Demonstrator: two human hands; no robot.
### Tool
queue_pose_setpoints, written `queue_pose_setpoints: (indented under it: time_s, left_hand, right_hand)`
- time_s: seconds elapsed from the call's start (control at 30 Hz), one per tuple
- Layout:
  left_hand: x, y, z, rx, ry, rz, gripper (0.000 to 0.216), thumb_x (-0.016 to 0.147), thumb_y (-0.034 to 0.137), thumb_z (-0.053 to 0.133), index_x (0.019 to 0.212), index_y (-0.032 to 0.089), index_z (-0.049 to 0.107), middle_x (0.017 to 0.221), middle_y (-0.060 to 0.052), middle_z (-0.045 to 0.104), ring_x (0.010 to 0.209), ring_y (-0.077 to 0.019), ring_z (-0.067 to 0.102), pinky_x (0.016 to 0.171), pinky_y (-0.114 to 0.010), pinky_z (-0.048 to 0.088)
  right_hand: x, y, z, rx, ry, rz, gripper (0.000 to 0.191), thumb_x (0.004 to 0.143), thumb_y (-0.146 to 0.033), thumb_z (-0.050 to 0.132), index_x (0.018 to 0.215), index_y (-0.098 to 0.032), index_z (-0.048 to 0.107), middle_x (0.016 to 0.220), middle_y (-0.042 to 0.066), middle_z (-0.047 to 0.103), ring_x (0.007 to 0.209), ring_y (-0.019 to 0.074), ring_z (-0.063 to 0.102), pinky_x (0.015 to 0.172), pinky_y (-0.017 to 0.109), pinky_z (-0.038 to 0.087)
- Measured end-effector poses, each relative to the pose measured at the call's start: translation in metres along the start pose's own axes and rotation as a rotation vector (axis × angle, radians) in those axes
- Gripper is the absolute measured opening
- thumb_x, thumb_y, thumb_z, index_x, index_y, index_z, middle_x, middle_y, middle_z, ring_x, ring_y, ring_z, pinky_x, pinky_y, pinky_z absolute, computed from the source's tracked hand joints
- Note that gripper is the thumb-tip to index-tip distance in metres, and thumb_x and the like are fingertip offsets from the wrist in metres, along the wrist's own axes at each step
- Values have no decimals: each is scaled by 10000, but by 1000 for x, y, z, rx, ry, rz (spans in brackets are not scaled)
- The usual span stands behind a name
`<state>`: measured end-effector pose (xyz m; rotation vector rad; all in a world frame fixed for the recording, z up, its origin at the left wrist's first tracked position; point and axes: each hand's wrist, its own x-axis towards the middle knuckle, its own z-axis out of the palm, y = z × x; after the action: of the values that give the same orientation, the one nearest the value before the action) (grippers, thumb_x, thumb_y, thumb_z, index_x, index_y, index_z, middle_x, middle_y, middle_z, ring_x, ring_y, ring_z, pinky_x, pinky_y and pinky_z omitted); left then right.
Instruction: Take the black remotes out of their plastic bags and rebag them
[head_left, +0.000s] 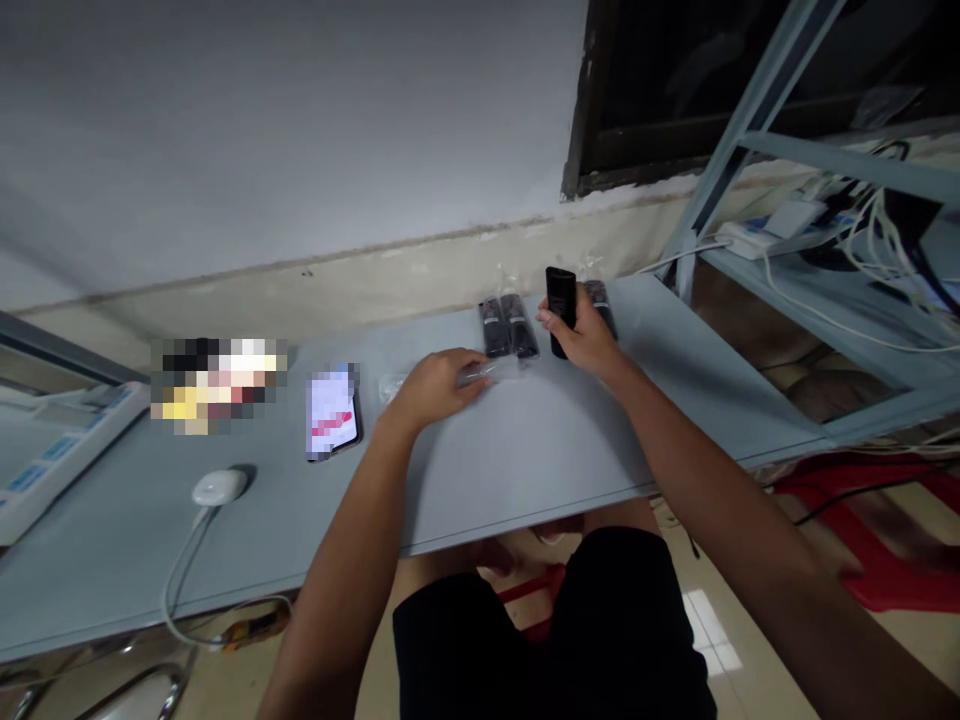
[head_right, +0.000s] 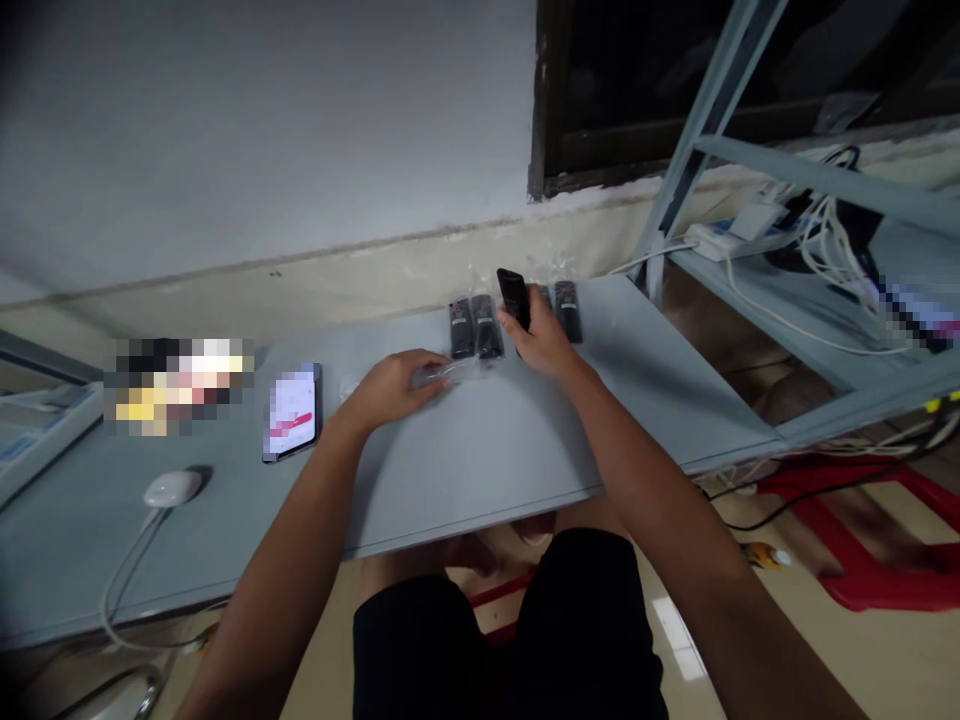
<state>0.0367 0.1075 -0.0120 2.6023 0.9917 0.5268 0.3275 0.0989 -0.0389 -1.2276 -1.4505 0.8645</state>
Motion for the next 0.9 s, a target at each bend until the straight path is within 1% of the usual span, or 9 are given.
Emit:
queue_pose_setpoints:
  time_s: [0.07, 0.17, 0.33, 0.43, 0.5, 0.6, 0.7, 0.77, 0.9]
  left_hand:
    - [-1, 1, 0, -9, -5, 0, 312, 959, 450, 648, 1188, 258, 739, 1191, -58, 788, 1043, -262, 748, 933, -422, 579]
    - [-1, 5, 0, -28, -10, -1, 333, 938, 466, 679, 1202, 273, 739, 1167, -51, 791, 1030, -259, 751, 925, -418, 583]
    - [0, 13, -3, -68, 8, 25, 368, 942, 500, 679, 1201, 246, 739, 1150, -67, 789, 1027, -257, 750, 939, -418, 581]
    - [2, 15, -4, -62, 86, 75, 351, 991, 492, 616, 1174, 219, 741, 1175, -83, 783, 1071, -265, 733, 970, -430, 565]
    - [3, 13, -3, -23, 155, 91, 319, 1019, 452, 579, 1152, 213, 743, 1162, -85, 783, 1075, -266, 721, 981, -443, 556]
    - [5, 8, 1, 54, 261, 129, 274, 1035, 381, 559, 1150, 210, 740, 1113, -85, 777, 1048, -263, 704, 968, -446, 556]
    - [6, 6, 4, 152, 381, 192, 274, 1024, 344, 596, 1234, 215, 717, 1212, -106, 743, 1154, -280, 662, 1028, -466, 533]
    - [8, 9, 6, 227, 427, 223, 317, 1013, 345, 631, 1308, 245, 691, 1325, -110, 701, 1270, -302, 609, 1091, -497, 495]
    - [11, 16, 11, 320, 363, 296, 417, 1005, 315, 662, 1420, 311, 624, 1455, -91, 636, 1418, -311, 518, 1210, -548, 390]
  right_hand:
    - [2, 11, -1, -99, 80, -75, 483, 878, -411, 763, 1285, -294, 529, 1192, 85, 667, 1150, 284, 654, 1055, 484, 529]
    - [4, 23, -1, -182, 55, -71, 463, 839, -360, 788, 1232, -274, 558, 1058, 64, 683, 1025, 270, 674, 1024, 473, 537]
    - [6, 19, -2, -228, 55, -58, 238, 848, -388, 774, 1011, -235, 692, 901, 48, 686, 945, 273, 678, 894, 423, 568]
    - [6, 9, 1, -177, 38, -71, 280, 850, -413, 777, 1057, -226, 746, 924, 46, 719, 940, 266, 701, 845, 395, 576]
    - [4, 4, 5, -140, 91, -48, 334, 806, -390, 821, 1084, -220, 746, 951, 46, 751, 925, 253, 719, 833, 383, 581]
    - [2, -1, 12, -42, 170, 13, 349, 727, -374, 885, 978, -198, 720, 927, 62, 781, 828, 230, 739, 730, 345, 587]
    - [-1, -5, 19, 89, 76, 51, 360, 711, -396, 904, 931, -192, 704, 916, 73, 792, 748, 215, 749, 612, 302, 574]
    - [-4, -8, 24, 152, -15, 70, 371, 705, -398, 920, 934, -194, 711, 921, 70, 793, 753, 211, 758, 600, 289, 584]
    - [-10, -12, 31, 188, -191, 74, 352, 709, -384, 935, 949, -204, 750, 989, 60, 792, 762, 193, 748, 657, 312, 638]
